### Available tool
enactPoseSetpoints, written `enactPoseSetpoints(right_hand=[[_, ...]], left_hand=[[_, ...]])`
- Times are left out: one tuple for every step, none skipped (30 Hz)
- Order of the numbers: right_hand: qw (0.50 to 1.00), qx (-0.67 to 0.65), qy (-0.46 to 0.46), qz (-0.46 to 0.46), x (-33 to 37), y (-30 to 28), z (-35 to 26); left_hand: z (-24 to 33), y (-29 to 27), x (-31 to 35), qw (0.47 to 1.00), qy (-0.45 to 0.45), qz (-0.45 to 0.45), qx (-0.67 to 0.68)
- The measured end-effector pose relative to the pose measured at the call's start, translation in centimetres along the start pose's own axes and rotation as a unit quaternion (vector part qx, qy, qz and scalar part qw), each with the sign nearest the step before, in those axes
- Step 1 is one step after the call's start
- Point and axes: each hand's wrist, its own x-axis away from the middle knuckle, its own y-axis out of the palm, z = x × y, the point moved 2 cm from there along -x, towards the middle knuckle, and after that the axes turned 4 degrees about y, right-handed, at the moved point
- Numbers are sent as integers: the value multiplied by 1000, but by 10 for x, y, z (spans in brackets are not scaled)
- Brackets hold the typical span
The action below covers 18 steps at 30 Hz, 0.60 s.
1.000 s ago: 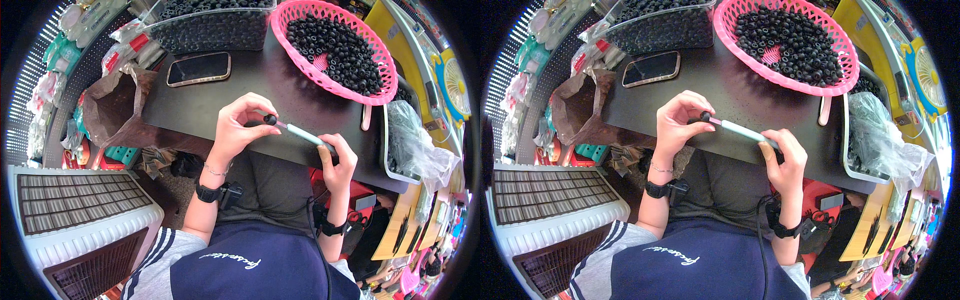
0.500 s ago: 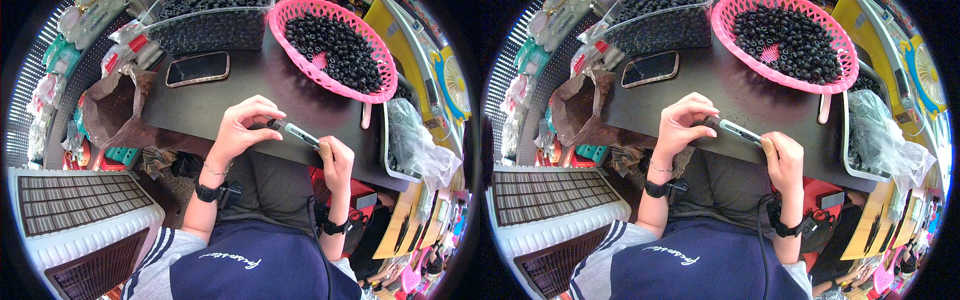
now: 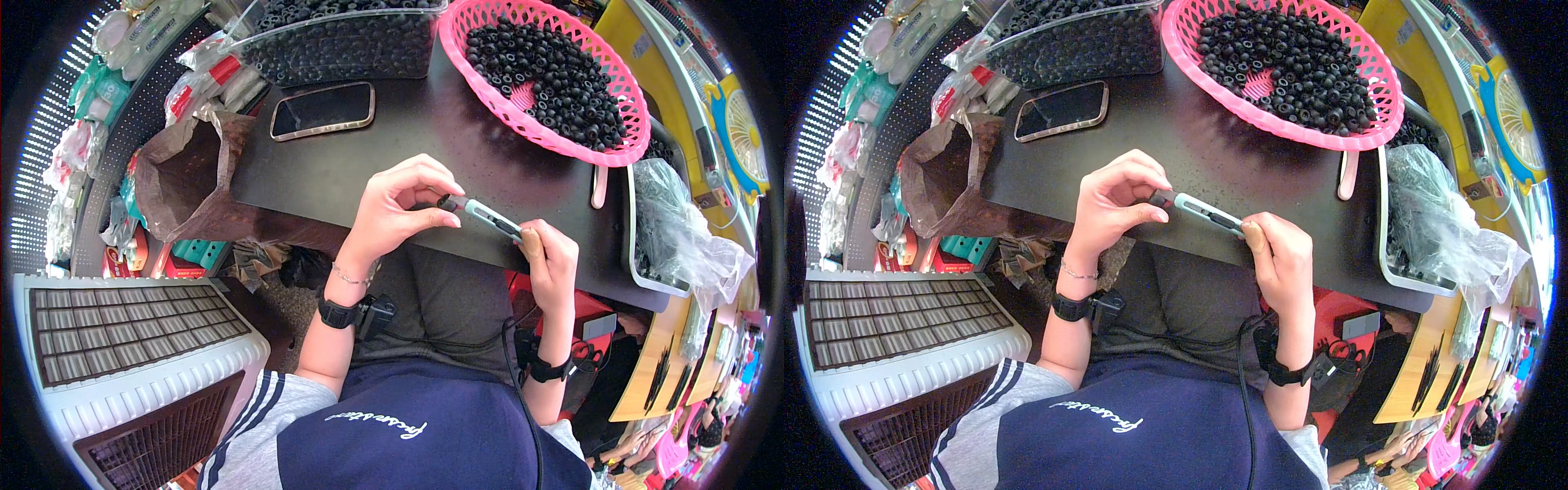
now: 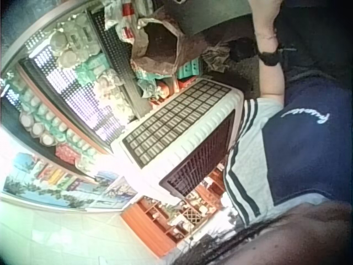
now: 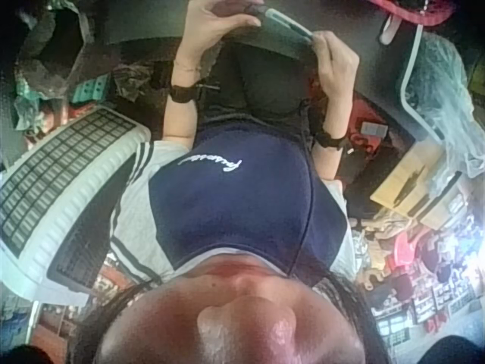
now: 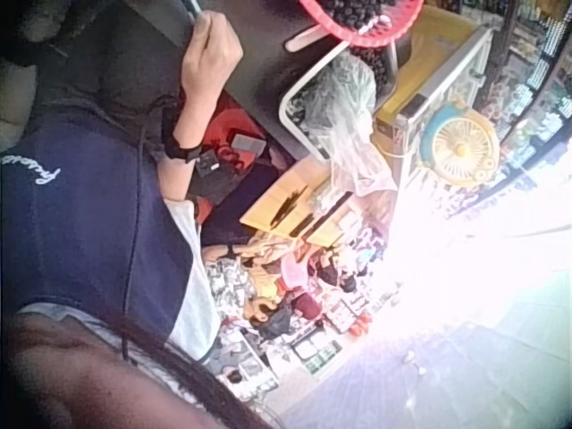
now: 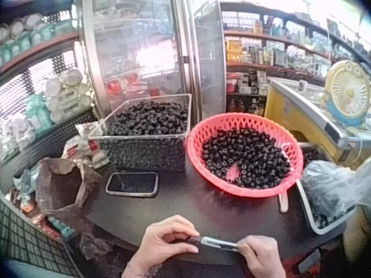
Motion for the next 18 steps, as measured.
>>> enactPoseSetpoints(right_hand=[[1000,-2,2,-3,0,0,-1],[1000,-5,4,-7,0,0,-1],[1000,-5,4,-7,0,-1,-1],[1000,-6,5,-10,0,0,-1],[1000,-6,6,-13,0,0,-1],[1000,-5,6,-13,0,0,-1],[1000,-8,9,-14,0,0,-1],[1000,-11,12,-15,0,0,0],[1000,-11,12,-15,0,0,0],[1000,-16,19,-16,1,0,1],[999,-20,25,-18,1,0,1],[999,-20,25,-18,1,0,1],[999,-23,25,-17,1,0,2],[999,-26,25,-16,1,0,2],[999,-26,25,-16,1,0,1],[999,-28,30,-19,1,-1,2],[999,-30,35,-21,1,-1,2],[999,-29,35,-21,1,-1,2]], left_hand=[[0,0,0,1000,0,-1,7],[0,0,0,1000,-1,-1,7],[-1,0,0,1000,-3,-3,4],[-1,-1,1,1000,-4,-5,1],[-1,-1,2,1000,-4,-5,2],[0,-1,2,1000,-5,-4,3],[0,-1,2,1000,-6,-5,3],[1,-1,2,1000,-6,-5,3],[2,0,1,1000,-6,-4,3],[2,0,1,1000,-5,-4,3],[2,0,1,1000,-5,-4,3],[1,0,2,1000,-5,-4,8],[1,0,2,1000,-5,-3,12],[1,0,1,1000,-5,-3,12],[1,0,1,1000,-4,-5,12],[1,0,1,1000,-3,-6,11],[1,0,1,1000,-3,-6,11],[1,0,1,1000,-4,-8,11]])
